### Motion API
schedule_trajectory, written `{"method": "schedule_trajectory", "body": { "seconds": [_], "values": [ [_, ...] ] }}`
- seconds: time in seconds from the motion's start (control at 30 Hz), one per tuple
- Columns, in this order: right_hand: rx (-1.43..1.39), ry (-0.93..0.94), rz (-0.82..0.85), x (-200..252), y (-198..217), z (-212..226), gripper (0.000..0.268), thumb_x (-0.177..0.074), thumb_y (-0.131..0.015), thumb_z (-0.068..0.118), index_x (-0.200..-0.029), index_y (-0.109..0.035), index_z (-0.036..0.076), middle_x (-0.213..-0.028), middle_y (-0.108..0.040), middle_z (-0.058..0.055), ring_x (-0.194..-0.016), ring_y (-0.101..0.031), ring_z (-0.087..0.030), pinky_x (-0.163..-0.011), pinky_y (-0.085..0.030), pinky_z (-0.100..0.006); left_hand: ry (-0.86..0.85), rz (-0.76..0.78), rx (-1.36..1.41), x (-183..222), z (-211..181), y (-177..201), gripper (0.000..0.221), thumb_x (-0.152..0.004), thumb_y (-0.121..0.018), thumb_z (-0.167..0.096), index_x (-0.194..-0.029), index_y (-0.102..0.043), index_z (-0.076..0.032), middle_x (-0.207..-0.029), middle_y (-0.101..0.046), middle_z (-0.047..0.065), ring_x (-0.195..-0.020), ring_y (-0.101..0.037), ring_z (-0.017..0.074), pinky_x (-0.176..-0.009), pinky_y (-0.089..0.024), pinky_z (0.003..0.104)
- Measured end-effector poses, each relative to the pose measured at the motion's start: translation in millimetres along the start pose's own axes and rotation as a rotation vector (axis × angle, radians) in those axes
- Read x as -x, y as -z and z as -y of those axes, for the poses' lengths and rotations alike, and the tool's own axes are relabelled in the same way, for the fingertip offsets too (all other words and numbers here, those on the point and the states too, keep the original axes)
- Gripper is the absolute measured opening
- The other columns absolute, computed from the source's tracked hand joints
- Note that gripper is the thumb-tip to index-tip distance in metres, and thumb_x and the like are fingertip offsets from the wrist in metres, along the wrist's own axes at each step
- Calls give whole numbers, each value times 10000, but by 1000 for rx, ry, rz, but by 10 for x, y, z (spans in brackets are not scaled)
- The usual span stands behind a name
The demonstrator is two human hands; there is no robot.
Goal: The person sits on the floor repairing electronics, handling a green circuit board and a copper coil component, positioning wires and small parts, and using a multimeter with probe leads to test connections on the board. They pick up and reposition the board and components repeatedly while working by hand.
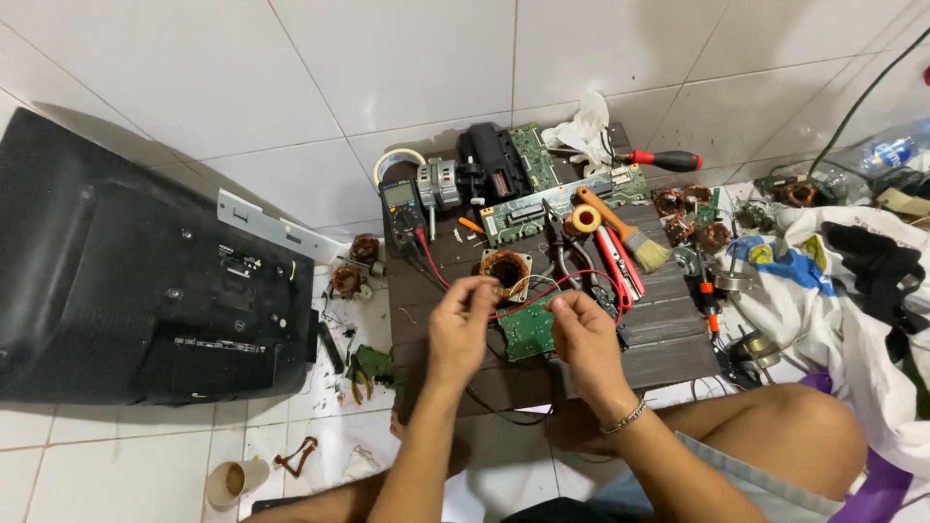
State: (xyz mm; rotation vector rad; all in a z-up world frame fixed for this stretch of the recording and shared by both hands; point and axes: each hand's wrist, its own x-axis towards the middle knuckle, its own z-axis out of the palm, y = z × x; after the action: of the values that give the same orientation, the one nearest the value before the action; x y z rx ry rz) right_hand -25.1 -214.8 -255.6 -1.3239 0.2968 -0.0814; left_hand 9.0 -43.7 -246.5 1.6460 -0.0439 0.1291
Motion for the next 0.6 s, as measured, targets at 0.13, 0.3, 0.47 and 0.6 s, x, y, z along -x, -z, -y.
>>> {"method": "schedule_trajectory", "body": {
  "seconds": [0.13, 0.3, 0.47, 0.6],
  "values": [
    [-144, -109, -6, 80, -196, -189, 147, -1039, -539, 154, -999, -634, 48, -502, -312, 64, -356, -292, -37, -337, -232, -193, 84, -2, 140, 71, 90, -379, 232, -1016, -647, -246, -1132, -763, -82, -964, -793, 146, -919, -747, 217, -795, -617, 373],
    [-197, -138, 84, 161, -250, -388, 149, -1042, -525, 86, -945, -616, 19, -472, -326, 40, -299, -357, -77, -295, -270, -209, 249, -55, 236, -19, 154, -415, 192, -1002, -635, -186, -965, -786, -73, -733, -762, 68, -708, -732, 136, -551, -575, 239],
    [341, 64, 254, 196, -115, 106, 171, -985, -599, 147, -1021, -747, 69, -614, -679, -139, -475, -645, -260, -456, -487, -351, 169, -92, 122, -90, 34, -203, 168, -957, -701, -167, -884, -822, -77, -509, -622, 80, -525, -609, 124, -428, -490, 241],
    [620, 342, 226, 131, -25, 625, 229, -961, -627, 168, -1144, -763, 149, -698, -792, -77, -614, -754, -216, -614, -588, -353, 139, 9, -109, -40, -86, -61, 104, -910, -764, -235, -860, -846, -195, -454, -580, 12, -505, -554, 101, -518, -507, 263]
  ]
}}
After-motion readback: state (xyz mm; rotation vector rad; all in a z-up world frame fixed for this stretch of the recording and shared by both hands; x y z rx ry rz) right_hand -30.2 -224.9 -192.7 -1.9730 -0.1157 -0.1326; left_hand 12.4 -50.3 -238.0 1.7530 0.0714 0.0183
